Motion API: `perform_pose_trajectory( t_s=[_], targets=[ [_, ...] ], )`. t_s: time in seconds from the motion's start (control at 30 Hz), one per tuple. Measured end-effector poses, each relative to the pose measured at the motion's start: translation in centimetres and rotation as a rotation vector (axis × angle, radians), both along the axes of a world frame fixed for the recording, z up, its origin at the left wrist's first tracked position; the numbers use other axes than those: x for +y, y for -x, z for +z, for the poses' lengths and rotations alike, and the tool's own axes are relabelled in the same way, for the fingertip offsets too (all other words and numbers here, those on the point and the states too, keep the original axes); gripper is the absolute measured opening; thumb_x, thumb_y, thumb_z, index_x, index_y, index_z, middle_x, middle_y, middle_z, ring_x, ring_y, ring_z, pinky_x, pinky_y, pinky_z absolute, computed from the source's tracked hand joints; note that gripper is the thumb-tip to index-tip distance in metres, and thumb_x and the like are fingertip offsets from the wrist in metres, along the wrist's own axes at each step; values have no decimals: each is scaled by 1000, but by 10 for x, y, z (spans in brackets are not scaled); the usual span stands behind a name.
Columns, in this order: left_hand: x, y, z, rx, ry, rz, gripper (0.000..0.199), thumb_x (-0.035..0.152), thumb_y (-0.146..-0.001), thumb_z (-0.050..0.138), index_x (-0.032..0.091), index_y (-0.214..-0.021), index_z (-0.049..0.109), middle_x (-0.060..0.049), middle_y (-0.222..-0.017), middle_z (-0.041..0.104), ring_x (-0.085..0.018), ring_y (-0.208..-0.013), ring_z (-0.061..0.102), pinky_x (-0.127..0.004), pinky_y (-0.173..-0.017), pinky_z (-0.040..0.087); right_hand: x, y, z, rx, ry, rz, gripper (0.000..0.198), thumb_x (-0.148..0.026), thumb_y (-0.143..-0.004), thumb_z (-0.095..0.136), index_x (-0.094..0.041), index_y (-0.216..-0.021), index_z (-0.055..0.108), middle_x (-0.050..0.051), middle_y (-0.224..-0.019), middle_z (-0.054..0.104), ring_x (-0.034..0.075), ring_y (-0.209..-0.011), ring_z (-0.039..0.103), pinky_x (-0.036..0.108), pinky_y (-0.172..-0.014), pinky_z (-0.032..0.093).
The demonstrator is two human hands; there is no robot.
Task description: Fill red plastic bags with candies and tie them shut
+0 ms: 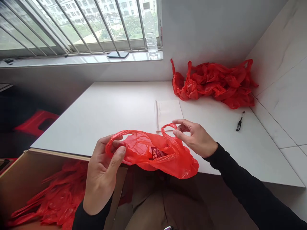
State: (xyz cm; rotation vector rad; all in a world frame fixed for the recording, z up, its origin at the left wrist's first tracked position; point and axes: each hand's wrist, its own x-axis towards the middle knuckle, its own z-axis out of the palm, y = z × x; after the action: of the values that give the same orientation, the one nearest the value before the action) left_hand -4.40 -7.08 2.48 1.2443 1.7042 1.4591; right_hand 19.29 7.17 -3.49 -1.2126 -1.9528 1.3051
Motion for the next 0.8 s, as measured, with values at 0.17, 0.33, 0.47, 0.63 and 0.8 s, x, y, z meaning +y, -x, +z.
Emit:
perform_pose_trajectory(
  t_s=[0.17,0.33,0.47,0.63,0.8],
  targets=[
    [2,9,10,323,-72,32,15,30,-105,51,26,-111,65,1,-97,68,-10,-86,62,-21,-80,49,10,19,-3,-233,-152,-123,106,-78,-79,64,-10,-156,40,21,-132,61,42,-127,52,58,-108,44],
    [13,17,-10,448,-210,170,17,30,-102,55,24,-106,70,-5,-108,63,-17,-105,60,-30,-94,47,24,33,-28,-93,202,247,81,-72,-83,67,-15,-140,60,15,-126,69,35,-118,63,50,-105,49],
    [26,24,-11,-222,-143,134,35,46,-102,49,21,-96,73,-8,-110,68,-22,-105,64,-36,-94,50,16,31,2,181,46,72,41,-62,-92,65,-26,-109,75,5,-106,74,25,-101,67,41,-96,53],
    [41,13,23,-565,-75,-72,48,50,-104,42,19,-72,59,0,-65,55,-17,-63,61,-36,-73,55,-2,26,73,384,-212,-131,21,-49,-97,66,-31,-102,75,0,-85,66,16,-73,58,30,-66,49],
    [51,-12,47,-381,60,-269,26,45,-101,54,22,-89,55,4,-70,43,-9,-57,43,-24,-54,38,-11,44,102,368,-381,139,31,-32,-97,69,-30,-127,66,-3,-80,64,13,-66,58,27,-62,50]
  ],
)
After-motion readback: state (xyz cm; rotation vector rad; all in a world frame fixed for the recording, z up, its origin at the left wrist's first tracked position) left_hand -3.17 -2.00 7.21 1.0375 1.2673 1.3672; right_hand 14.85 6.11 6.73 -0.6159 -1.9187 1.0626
